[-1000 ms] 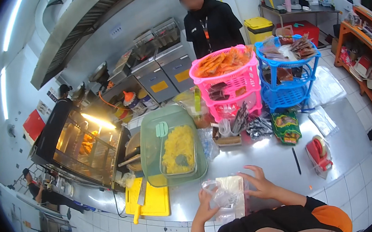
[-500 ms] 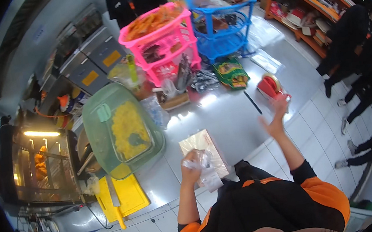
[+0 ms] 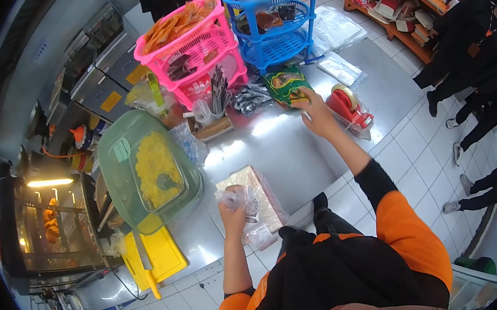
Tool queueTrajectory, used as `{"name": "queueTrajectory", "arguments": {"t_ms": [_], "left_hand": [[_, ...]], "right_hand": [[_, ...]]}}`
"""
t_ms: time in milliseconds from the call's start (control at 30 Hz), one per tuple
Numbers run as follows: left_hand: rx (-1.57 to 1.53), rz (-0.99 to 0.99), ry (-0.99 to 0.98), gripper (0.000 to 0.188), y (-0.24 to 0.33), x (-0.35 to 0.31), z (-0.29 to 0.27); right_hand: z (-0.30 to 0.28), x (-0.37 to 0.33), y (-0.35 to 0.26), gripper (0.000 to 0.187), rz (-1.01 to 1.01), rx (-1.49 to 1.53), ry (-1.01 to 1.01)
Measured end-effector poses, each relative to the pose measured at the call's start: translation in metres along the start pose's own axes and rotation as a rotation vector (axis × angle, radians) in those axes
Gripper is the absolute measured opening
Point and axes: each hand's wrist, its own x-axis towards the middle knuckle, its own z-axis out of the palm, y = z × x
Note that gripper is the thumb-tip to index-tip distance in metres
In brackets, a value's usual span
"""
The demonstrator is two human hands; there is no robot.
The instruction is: The person places fried chicken into cardboard boxes, adds a packet of rice and sauce, and then places the box into a plastic bag, which they tie closed.
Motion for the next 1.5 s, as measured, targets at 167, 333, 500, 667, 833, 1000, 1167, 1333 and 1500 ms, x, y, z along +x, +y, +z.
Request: {"name": "queueTrajectory", "arguments": {"t_ms": [167, 333, 500, 667, 833, 1000, 1167, 1333, 1500], "left_hand": [[-0.116, -0.043, 0.157, 0.021, 0.000, -0.001, 0.005], [-0.123, -0.020, 0.182, 0.023, 0.026, -0.009, 0.004], [-0.163, -0.259, 0.244, 0.029, 0.040, -0.002, 0.014], [0.299, 0.036, 0.007, 0.043, 0.106, 0.021, 0.015], [0.767, 0.371, -0.093, 0.052, 0.155, 0.062, 0.056], [1.074, 0.187, -0.685, 0.057, 0.129, 0.143, 0.128], [1.477, 0.032, -0.836, 0.053, 0.076, 0.177, 0.142], [1.216, 0.178, -0.701, 0.040, 0.119, 0.182, 0.169], [0.912, 0.466, -0.327, 0.030, 0.134, 0.169, 0.111]], "right_hand": [[0.046, 0.089, 0.131, 0.029, 0.355, 0.031, -0.161], [0.087, 0.146, 0.150, 0.025, 0.429, -0.222, -0.524], [0.097, 0.150, 0.169, 0.027, 0.418, -0.320, -0.613], [0.064, 0.168, 0.145, 0.016, 0.028, -0.573, -0.753], [-0.016, 0.194, 0.131, 0.014, -0.107, -0.469, -0.462], [0.010, 0.181, 0.146, 0.019, -0.057, -0.364, -0.325], [0.055, 0.158, 0.061, 0.087, -0.504, 0.292, -0.713], [0.147, 0.157, 0.050, 0.118, -0.354, -0.160, -0.814], [0.168, 0.135, 0.039, 0.068, -0.262, -0.019, -1.062]]}}
